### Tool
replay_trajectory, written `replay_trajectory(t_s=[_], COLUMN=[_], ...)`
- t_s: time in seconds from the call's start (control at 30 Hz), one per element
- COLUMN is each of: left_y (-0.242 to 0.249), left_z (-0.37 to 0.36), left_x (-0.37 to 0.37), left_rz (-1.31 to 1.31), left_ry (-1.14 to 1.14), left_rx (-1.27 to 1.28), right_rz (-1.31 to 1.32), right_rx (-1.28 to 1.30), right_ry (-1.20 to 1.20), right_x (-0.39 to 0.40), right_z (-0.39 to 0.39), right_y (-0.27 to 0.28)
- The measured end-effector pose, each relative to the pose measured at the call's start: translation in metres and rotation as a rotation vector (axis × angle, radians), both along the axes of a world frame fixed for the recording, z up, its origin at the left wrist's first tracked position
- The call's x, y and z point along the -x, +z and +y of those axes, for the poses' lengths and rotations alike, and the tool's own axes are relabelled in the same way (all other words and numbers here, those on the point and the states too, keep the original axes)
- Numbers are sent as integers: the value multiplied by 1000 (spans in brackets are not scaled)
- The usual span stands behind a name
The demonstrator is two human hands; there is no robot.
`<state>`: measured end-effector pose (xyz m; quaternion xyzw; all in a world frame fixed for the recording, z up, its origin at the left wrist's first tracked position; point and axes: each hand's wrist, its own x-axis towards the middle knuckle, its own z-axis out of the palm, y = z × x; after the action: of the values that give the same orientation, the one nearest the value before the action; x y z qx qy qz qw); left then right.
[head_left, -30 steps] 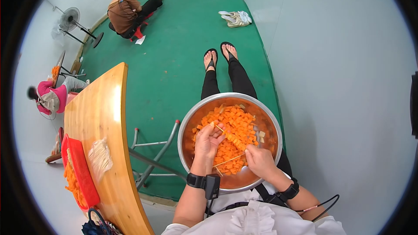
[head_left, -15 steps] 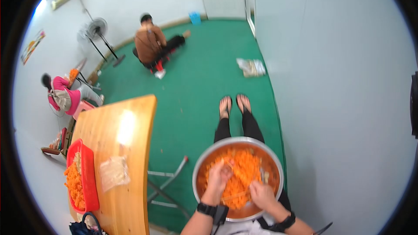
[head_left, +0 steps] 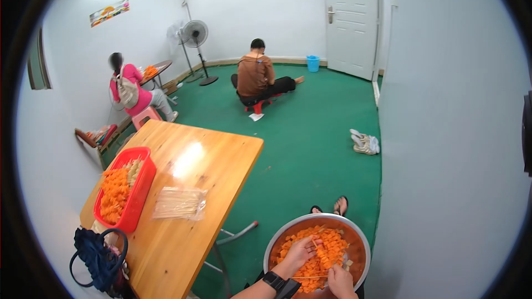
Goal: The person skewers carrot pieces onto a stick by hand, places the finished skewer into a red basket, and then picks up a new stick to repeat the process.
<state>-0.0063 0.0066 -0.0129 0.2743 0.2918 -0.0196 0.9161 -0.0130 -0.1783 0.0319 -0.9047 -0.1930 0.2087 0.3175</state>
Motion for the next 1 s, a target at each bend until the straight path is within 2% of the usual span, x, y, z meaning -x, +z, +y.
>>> replay_trajectory(t_s=[0.2,0.27,0.3,0.5,0.6,0.73,0.83,0.87,0.9,0.93,0.97,1.0], left_y=[1,6,0,-4,-2,6,-17,-8,9,7,10,12], left_z=[-1,-3,0,-1,-1,-4,-13,-16,-15,-17,-8,-11], left_x=[-9,-8,-7,3,4,-1,4,3,4,2,2,1], left_rz=[29,-17,-48,-63,-29,6,-75,-64,-40,-73,-67,-63], left_ry=[-32,11,21,50,49,60,-39,64,52,71,-52,14], left_rx=[20,17,41,-42,-55,-69,-120,-102,-143,-114,-138,-90], right_rz=[-59,-38,-142,-46,-15,-80,-153,-150,-165,-191,-155,-162], right_rx=[-72,31,-166,-77,-145,-116,-131,-140,-164,-182,-171,-172], right_ry=[-40,31,-28,16,28,32,57,68,73,54,42,26], right_x=[-1,-7,-7,-1,0,-2,-3,-6,-8,-8,-8,-12], right_z=[-1,-1,3,6,3,4,9,9,9,11,12,12], right_y=[-15,-9,-13,-4,-3,-6,-10,-11,-10,-11,-8,-8])
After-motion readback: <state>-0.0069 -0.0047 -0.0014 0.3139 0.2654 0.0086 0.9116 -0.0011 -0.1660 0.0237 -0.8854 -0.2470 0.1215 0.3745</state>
